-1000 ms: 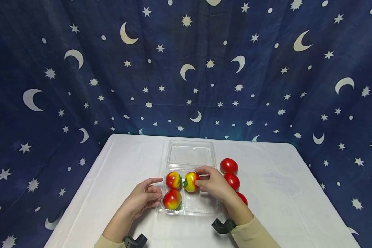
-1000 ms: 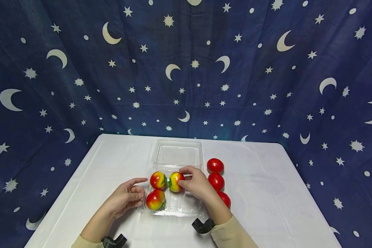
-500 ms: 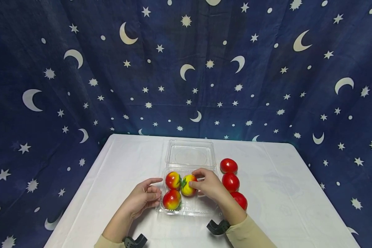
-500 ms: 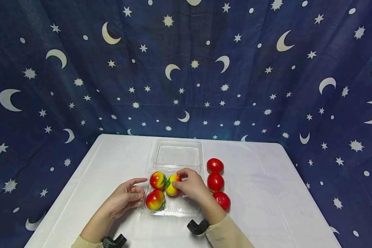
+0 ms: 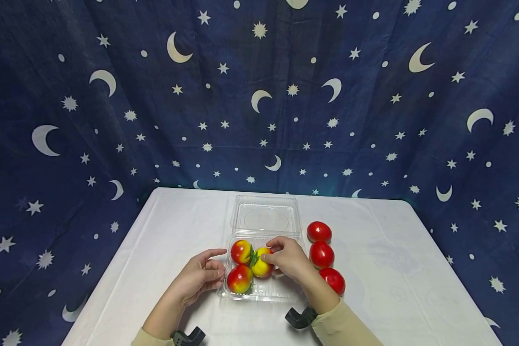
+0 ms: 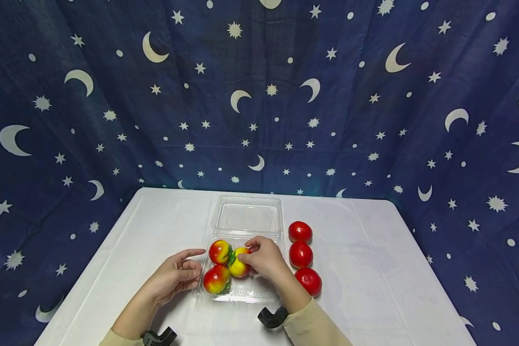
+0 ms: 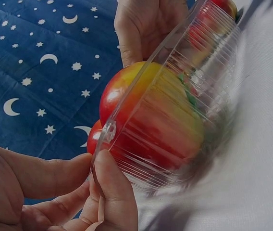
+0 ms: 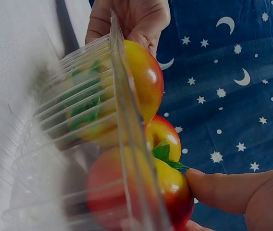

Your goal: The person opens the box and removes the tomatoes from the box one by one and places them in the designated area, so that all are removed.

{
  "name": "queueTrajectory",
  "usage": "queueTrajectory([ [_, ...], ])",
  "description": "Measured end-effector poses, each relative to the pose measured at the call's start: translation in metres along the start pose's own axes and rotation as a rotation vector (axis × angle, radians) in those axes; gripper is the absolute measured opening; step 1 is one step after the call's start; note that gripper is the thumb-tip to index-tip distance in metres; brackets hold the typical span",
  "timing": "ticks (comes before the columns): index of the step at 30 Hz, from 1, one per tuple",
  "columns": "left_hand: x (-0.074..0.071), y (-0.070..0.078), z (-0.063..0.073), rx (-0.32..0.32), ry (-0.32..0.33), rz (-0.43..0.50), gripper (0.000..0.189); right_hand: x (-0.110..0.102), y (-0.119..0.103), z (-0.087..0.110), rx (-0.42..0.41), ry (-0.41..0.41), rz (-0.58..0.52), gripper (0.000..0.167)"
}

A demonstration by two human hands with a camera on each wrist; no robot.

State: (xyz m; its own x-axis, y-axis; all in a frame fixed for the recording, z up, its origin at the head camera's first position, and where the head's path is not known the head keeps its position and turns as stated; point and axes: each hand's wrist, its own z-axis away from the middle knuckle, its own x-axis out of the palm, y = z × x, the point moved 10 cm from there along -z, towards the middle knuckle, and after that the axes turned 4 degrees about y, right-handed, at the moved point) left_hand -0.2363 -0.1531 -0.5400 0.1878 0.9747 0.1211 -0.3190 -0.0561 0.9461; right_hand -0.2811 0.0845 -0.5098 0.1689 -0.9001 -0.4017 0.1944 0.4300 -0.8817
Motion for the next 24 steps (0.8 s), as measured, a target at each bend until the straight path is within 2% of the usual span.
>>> queueTrajectory([
  [24,-0.0004,0.0012,0.0011,-0.004,0.014,0.006,0.067,-0.0049,-0.0083,0.0098,-0.043,-0.040,-0.072,0.039],
])
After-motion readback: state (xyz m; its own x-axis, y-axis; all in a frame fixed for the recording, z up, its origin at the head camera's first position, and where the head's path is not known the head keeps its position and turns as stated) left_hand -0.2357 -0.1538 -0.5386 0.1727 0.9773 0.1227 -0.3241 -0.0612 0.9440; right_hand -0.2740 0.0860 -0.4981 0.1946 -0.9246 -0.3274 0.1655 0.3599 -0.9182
